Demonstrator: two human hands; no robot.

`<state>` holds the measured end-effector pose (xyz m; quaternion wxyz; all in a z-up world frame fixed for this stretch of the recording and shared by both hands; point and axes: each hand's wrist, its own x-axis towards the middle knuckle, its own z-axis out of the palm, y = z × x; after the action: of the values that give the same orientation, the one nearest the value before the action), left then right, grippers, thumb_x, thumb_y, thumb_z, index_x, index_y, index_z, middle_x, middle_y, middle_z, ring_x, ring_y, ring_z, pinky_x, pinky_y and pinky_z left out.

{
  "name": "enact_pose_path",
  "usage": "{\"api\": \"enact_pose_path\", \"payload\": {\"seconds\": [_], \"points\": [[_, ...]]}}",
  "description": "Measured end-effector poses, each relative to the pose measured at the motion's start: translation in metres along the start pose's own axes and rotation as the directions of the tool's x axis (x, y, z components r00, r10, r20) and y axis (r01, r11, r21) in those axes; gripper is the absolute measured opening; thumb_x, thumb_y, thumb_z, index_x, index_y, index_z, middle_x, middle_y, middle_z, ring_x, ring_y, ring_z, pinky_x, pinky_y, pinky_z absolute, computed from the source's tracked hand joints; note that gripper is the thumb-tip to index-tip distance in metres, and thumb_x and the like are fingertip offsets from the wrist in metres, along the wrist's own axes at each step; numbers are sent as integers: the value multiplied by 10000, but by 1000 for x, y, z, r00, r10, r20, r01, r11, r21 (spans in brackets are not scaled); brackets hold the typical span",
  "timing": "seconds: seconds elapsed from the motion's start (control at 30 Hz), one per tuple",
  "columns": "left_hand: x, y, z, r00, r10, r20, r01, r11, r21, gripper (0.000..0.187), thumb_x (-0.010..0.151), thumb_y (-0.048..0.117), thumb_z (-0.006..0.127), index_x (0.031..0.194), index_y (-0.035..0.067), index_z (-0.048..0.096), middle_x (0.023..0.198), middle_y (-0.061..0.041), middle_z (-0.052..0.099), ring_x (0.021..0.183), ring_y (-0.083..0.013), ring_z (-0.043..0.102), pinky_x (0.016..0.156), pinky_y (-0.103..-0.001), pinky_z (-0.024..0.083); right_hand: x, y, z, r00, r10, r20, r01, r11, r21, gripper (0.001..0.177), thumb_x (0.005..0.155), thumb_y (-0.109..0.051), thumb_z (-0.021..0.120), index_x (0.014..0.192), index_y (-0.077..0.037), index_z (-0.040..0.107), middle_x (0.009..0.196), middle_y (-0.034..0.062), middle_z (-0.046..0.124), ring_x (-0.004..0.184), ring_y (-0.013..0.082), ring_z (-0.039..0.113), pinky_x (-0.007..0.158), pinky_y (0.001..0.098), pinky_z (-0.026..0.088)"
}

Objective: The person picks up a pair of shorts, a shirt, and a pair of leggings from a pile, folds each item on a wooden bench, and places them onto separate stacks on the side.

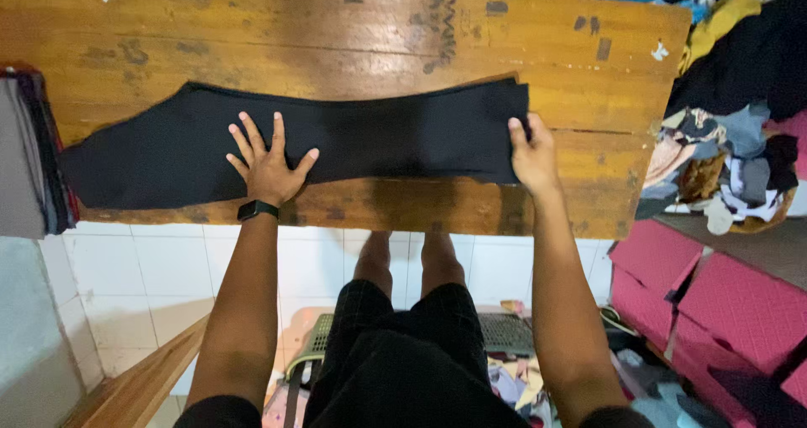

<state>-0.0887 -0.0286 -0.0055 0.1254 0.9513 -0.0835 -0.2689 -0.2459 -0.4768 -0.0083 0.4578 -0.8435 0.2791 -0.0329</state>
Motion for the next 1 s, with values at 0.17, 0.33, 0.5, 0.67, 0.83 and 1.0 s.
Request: {"api": "enact_pose_path", "payload": {"seconds": [0.17, 0.33, 0.5, 0.67, 0.83, 1.0], "points": [[15, -5, 4, 988, -117, -104, 117, 993, -10, 975, 896, 701, 616, 1683, 273, 232, 1722, -225, -64, 1583, -459, -65, 1184, -769, 68, -4, -3, 9, 994, 106, -41, -100, 987, 128, 322, 1037, -241, 704, 1212, 24, 650, 1069, 137, 704, 952, 232, 647, 859, 318, 532], [12, 13, 33, 965, 133, -225, -123, 991, 57, 974, 952, 604, 656, 1660, 88, 230, 1714, -236, 20, 1584, -429, 25, 1188, -736, 108, -8, 28, 40, 977, -133, -165, 89, 964, -250, 598, 816, -199, 910, 1237, 103, 612, 1147, 251, 672, 1022, 338, 646, 890, 389, 521], [6, 36, 71, 868, 423, -262, -320, 878, 356, 745, 1065, 491, 674, 1678, 260, 321, 1837, -89, 87, 1697, -268, 71, 1320, -595, 153, -7, 24, 37, 985, 173, -3, -173, 984, 30, 513, 764, -192, 892, 1177, 30, 683, 1049, 132, 777, 877, 229, 714, 790, 352, 571], [1, 99, 57, 931, 365, -23, -362, 928, 91, 1030, 774, 584, 764, 1611, 194, 307, 1714, -172, 85, 1569, -398, 29, 1150, -758, 76, -22, -28, -27, 740, 666, 94, -663, 746, -63, 393, 784, -226, 825, 1133, -93, 704, 922, 67, 718, 664, 163, 609, 402, 365, 370], [-9, 166, 67, 893, 436, -112, -446, 892, -75, 1079, 788, 764, 685, 1597, 180, 276, 1671, -223, 49, 1543, -444, -6, 1143, -822, 20, -51, -45, -76, 892, 445, 79, -412, 730, 545, 365, 784, 80, 721, 1119, -41, 641, 1050, 75, 732, 863, 185, 726, 749, 327, 621], [-36, 229, 77, 878, 465, -115, -464, 767, -443, 882, 932, 620, 609, 1593, 111, 325, 1714, -217, 127, 1580, -438, 71, 1160, -727, 65, -91, -126, -93, 985, 154, -77, -110, 906, 409, 348, 844, 107, 706, 1165, -7, 634, 1080, 73, 705, 963, 188, 691, 886, 337, 583]]}}
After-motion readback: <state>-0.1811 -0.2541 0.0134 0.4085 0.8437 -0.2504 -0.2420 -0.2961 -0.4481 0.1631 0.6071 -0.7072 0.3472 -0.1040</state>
